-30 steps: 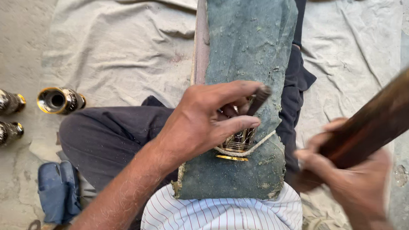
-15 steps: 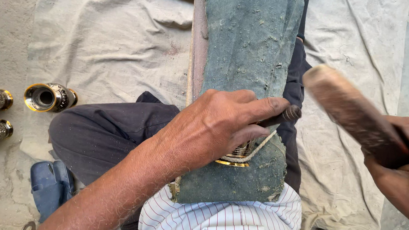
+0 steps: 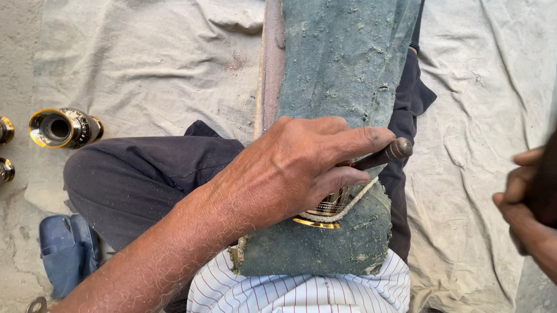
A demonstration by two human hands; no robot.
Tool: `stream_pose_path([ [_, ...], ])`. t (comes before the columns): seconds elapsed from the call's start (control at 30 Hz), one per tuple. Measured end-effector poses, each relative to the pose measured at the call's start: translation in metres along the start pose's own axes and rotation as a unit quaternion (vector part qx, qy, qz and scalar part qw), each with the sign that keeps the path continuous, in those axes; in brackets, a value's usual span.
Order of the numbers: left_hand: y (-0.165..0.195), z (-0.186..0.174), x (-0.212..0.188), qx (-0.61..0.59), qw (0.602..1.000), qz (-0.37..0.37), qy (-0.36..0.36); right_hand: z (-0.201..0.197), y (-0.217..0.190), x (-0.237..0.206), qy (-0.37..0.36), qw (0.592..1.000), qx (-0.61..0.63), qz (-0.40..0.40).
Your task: The person sits on the ground with a sandbag cushion on their lap, holding a small brass pot steady with one hand while positioning a punch against its surface. They repeatedly strike the punch with a wooden mallet, working the patterned decoration into the brass vessel, with several finished brass pots beside them.
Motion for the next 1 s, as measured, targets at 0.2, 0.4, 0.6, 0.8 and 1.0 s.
stream_pose_path([
  [0.2, 0.002, -0.002, -0.002, 0.003, 1.0, 0.007, 0.023, 0.059, -0.054, -0.02, 0.018, 0.74, -0.663, -0.114],
  [0.4, 0.002, -0.007, -0.006, -0.003, 0.999, 0.01, 0.035, 0.099, -0.085, -0.038, 0.001, 0.763, -0.596, -0.249],
  [0.6, 0.003, -0.01, -0.009, 0.005, 0.998, 0.015, 0.054, 0.134, -0.086, -0.028, -0.023, 0.675, -0.724, -0.143],
  [0.8, -0.007, -0.005, -0.008, -0.051, 0.997, -0.003, 0.058, 0.151, -0.109, -0.042, 0.022, 0.756, -0.621, -0.209],
  [1.0, -0.008, -0.004, -0.008, -0.04, 0.998, -0.008, 0.05, 0.164, -0.115, -0.045, -0.068, 0.809, -0.504, -0.293],
])
Point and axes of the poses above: each hand's wrist, its own x-axis towards the middle knuckle, its own z-axis out of the palm, y = z × x, the point moved 10 cm from there along x, towards the middle knuckle, and after that the axes turned 14 degrees about -y, right-handed, at the moved point
